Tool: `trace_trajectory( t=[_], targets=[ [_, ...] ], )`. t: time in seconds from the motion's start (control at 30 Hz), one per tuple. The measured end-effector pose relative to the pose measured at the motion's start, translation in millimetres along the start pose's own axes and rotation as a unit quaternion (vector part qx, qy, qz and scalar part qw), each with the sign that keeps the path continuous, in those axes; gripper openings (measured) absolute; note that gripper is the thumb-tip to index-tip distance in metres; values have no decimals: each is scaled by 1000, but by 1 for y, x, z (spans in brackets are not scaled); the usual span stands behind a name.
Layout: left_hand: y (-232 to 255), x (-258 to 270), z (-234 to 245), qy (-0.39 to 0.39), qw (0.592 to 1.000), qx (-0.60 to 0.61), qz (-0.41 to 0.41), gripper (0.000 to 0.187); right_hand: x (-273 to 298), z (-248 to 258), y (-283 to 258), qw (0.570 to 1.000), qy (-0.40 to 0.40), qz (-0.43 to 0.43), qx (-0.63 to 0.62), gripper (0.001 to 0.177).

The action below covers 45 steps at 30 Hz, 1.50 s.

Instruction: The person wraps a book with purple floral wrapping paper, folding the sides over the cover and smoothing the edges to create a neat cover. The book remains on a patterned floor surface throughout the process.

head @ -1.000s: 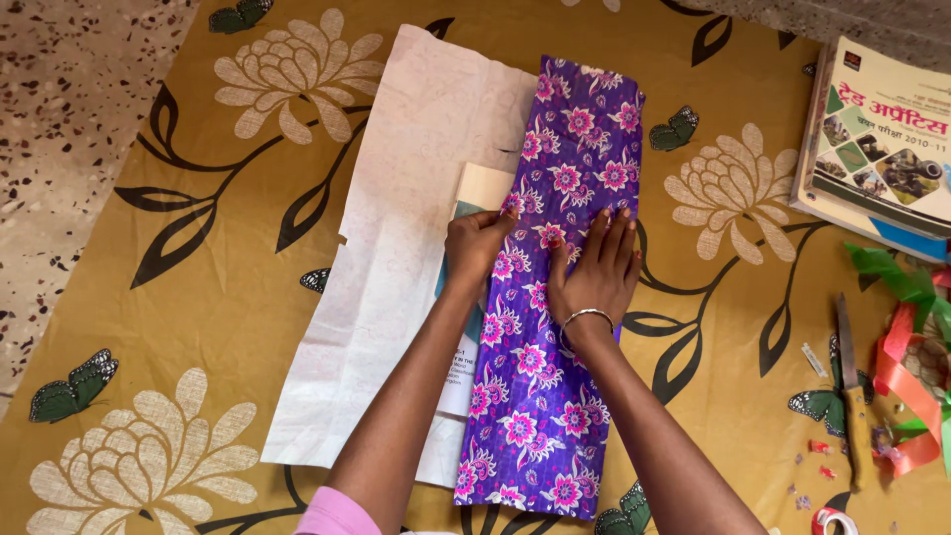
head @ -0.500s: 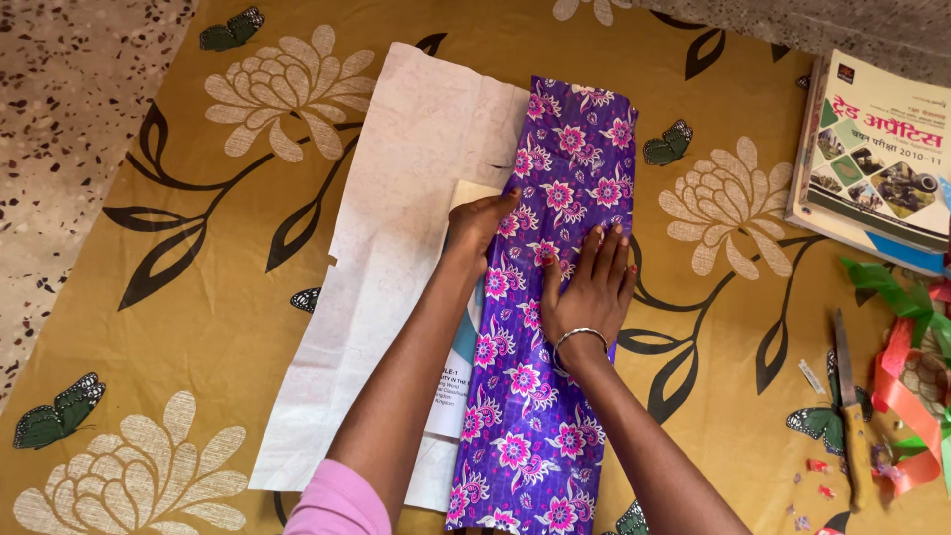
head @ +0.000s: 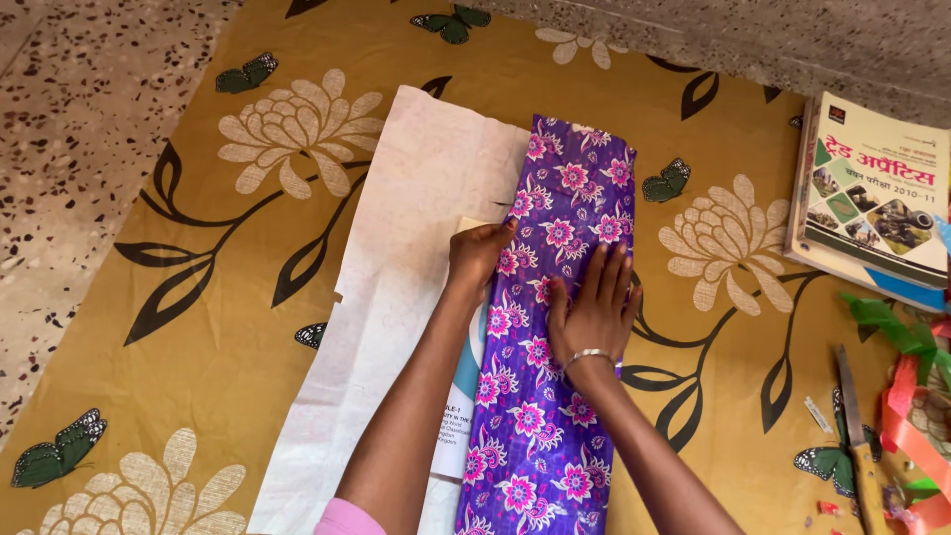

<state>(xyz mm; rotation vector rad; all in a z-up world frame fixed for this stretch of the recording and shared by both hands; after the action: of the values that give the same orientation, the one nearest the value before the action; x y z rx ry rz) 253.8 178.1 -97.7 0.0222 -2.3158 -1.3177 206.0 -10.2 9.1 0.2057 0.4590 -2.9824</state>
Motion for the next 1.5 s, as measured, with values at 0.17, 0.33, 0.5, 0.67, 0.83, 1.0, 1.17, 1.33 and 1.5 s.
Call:
trace_trajectory(
  t=[0.17, 0.33, 0.5, 0.67, 0.83, 1.0, 1.17, 1.33, 1.5],
  targets=[
    [33, 21, 0, 95, 978, -173, -64, 30, -21, -1, -3, 1000, 0, -10, 5, 85],
    [78, 48, -15, 137, 921, -295, -214, 36, -17, 1, -7, 1000, 11, -3, 11, 82],
    [90, 23, -38, 89, 885, -420, -181, 56, -17, 1, -7, 1000, 13, 0, 8, 82],
    [92, -2, -43, 30, 874, -452, -173, 59, -18, 3, -7, 1000, 22, 3, 16, 80],
    [78, -16, -34, 36, 906, -405, -117, 53, -17, 1, -6, 1000, 28, 2, 9, 79],
    [70, -17, -32, 36, 961, -258, -93, 34, -18, 2, -7, 1000, 21, 1, 15, 80],
    [76, -20, -36, 55, 958, -259, -110, 35, -19, 1, -6, 1000, 15, -6, 6, 79],
    [69, -28, -33, 53, 970, -225, -78, 36, -19, -1, -5, 1000, 17, 2, 9, 79],
    [68, -56, -42, 35, 979, -186, -82, 35, -21, 2, -7, 1000, 18, -1, 5, 79]
  ],
)
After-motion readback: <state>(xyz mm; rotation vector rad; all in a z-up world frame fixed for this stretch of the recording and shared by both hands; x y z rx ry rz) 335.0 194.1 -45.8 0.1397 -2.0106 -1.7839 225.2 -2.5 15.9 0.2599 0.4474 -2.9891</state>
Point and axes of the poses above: each hand's wrist, its own x-axis away from the middle knuckle, its own z-axis out of the back of the hand, y = z × x, the point moved 8 cm from there along -x, towards the middle knuckle, and after that the axes turned 2 degrees about -y, right-handed, at the moved point
